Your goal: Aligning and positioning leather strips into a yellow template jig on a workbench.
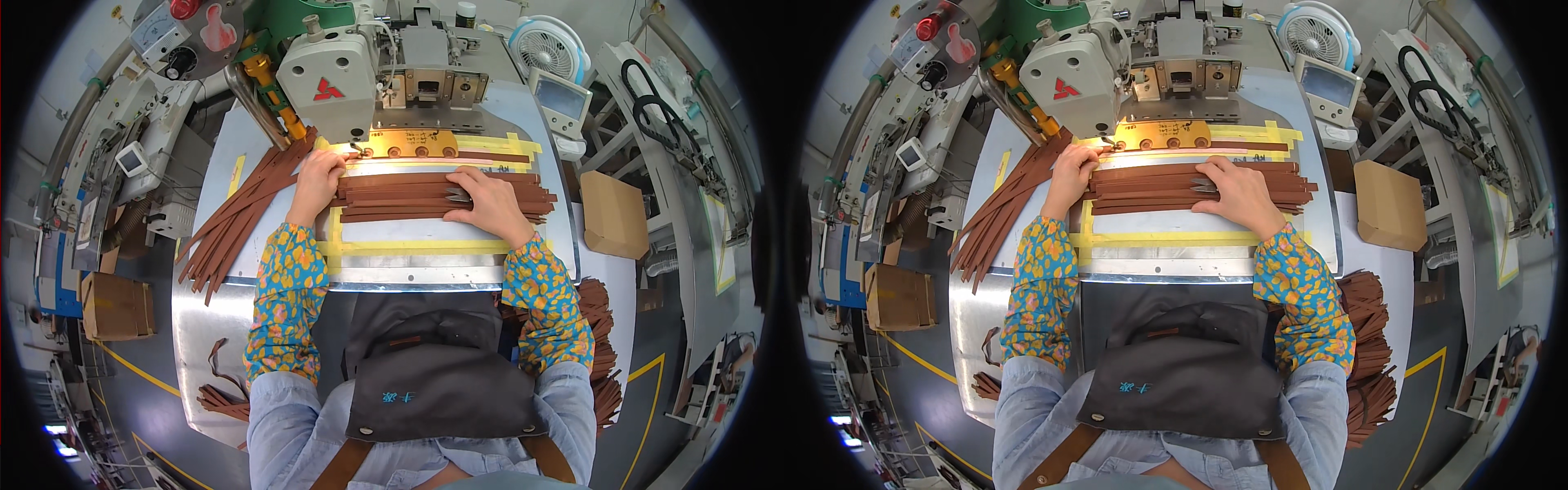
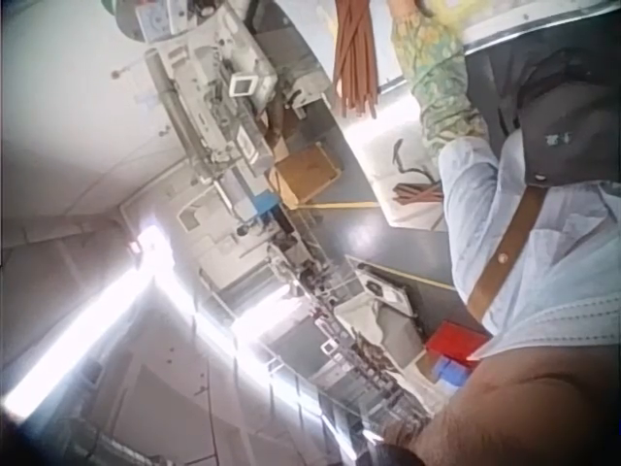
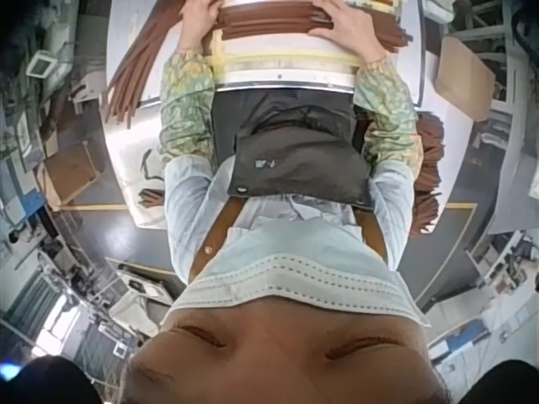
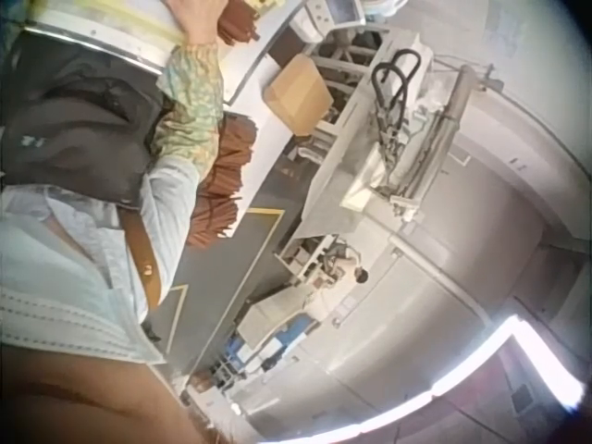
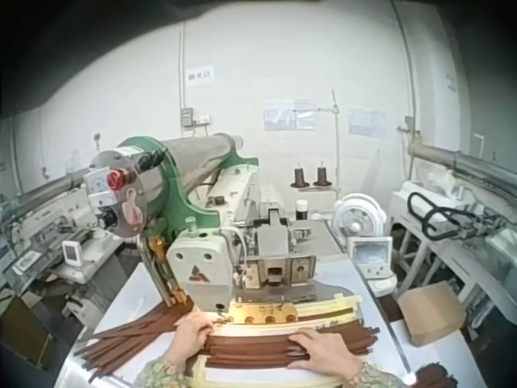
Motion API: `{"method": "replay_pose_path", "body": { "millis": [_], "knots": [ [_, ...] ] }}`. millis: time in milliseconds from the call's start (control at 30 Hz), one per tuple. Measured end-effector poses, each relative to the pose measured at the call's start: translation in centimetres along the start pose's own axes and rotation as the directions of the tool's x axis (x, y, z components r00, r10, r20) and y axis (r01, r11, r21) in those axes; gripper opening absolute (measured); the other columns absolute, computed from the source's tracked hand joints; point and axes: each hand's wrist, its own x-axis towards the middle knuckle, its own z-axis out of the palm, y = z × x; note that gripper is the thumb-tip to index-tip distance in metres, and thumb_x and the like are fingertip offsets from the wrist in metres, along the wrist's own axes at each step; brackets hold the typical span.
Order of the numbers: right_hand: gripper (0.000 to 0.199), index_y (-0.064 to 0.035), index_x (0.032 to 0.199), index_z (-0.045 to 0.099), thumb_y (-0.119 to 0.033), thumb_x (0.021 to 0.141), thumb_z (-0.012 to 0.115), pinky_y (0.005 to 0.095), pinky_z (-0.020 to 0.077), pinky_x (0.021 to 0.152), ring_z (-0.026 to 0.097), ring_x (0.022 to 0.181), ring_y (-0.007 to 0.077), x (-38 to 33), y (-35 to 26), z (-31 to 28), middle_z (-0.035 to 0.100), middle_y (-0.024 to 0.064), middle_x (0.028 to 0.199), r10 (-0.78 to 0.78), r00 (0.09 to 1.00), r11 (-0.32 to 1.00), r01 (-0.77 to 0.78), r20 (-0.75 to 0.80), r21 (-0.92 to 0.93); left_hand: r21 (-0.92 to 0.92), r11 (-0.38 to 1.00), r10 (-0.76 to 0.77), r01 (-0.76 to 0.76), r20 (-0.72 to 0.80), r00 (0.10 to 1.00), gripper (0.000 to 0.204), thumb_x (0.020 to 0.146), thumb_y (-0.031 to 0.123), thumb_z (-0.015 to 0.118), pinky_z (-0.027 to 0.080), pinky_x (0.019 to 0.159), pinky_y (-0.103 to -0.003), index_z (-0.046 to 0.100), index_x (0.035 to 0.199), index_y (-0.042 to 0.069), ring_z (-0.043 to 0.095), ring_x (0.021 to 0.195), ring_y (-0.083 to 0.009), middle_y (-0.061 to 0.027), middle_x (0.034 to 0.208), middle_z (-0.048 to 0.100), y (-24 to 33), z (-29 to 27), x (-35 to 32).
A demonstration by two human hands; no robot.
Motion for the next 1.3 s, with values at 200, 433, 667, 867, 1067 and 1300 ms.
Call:
{"method": "replay_pose_path", "body": {
  "millis": [200,433,667,867,1067,1300],
  "knots": [
    [0.066,-0.0102,0.119,0.061,-0.048,0.069,0.080,0.0399,0.0549,0.075,0.067,0.091,0.0282,0.1,-0.2,-0.1,0.059,0.0066,0.122,0.007,1.000,1.000,-0.008,0.020,0.005,-0.023,1.000,0.002,-0.003,-0.012,1.000,0.009,0.080,0.005,0.064,0.046,0.082,-0.038,0.057,0.077,0.003,0.058,0.090,-0.0272,-0.0032,0.094,0.071,0.0,-0.1,-0.1],
    [0.065,-0.0103,0.119,0.061,-0.047,0.069,0.080,0.0398,0.0547,0.075,0.067,0.091,0.0281,0.0,-0.2,0.0,0.059,0.0070,0.122,0.005,1.000,1.000,-0.005,0.011,-0.003,-0.065,0.996,-0.057,0.055,-0.031,0.998,0.007,0.082,0.004,0.064,0.047,0.083,-0.038,0.058,0.079,0.004,0.059,0.094,-0.0276,-0.0053,0.096,0.070,0.3,-0.1,-0.3],
    [0.066,-0.0090,0.120,0.060,-0.046,0.069,0.080,0.0412,0.0538,0.073,0.067,0.090,0.0304,-0.5,-1.0,-1.3,0.058,0.0086,0.122,0.042,0.992,0.999,-0.045,0.122,0.027,0.494,0.869,0.034,0.028,-0.116,0.993,0.053,0.083,0.034,0.071,0.035,0.101,-0.052,0.053,0.125,0.008,0.045,0.125,-0.0318,-0.0126,0.134,0.051,-0.5,-0.7,-1.6],
    [0.067,-0.0083,0.125,0.059,-0.038,0.070,0.084,0.0338,0.0513,0.080,0.064,0.098,0.0232,-1.7,1.6,-3.3,0.055,0.0077,0.134,0.022,0.994,0.948,-0.053,0.104,0.313,0.699,0.624,-0.405,0.350,-0.094,0.909,0.082,0.087,0.063,0.055,0.019,0.105,-0.071,0.037,0.144,0.006,0.028,0.137,-0.0475,-0.0227,0.150,0.034,-3.1,-3.3,-3.0],
    [0.032,0.0001,0.105,0.066,-0.017,0.079,0.074,0.0395,0.0502,0.081,0.062,0.095,0.0337,-1.5,10.9,-4.9,0.063,0.0153,0.111,0.399,0.915,0.915,-0.391,-0.067,0.103,0.686,0.642,-0.443,0.341,-0.032,0.896,0.078,0.091,0.060,0.052,0.025,0.103,-0.070,0.038,0.143,0.005,0.039,0.132,-0.0412,-0.0200,0.145,0.042,-3.3,-3.9,-3.6],
    [0.022,0.0016,0.089,0.063,-0.014,0.079,0.075,0.0346,0.0495,0.067,0.062,0.071,0.0263,-2.5,12.0,-7.5,0.065,0.0095,0.078,0.445,0.890,0.861,-0.455,0.094,0.230,0.538,0.842,0.035,0.035,-0.119,0.992,0.034,0.085,0.019,0.067,0.037,0.100,-0.055,0.059,0.113,0.002,0.052,0.117,-0.0329,-0.0131,0.125,0.057,2.7,-2.9,-1.3]
  ]
}}
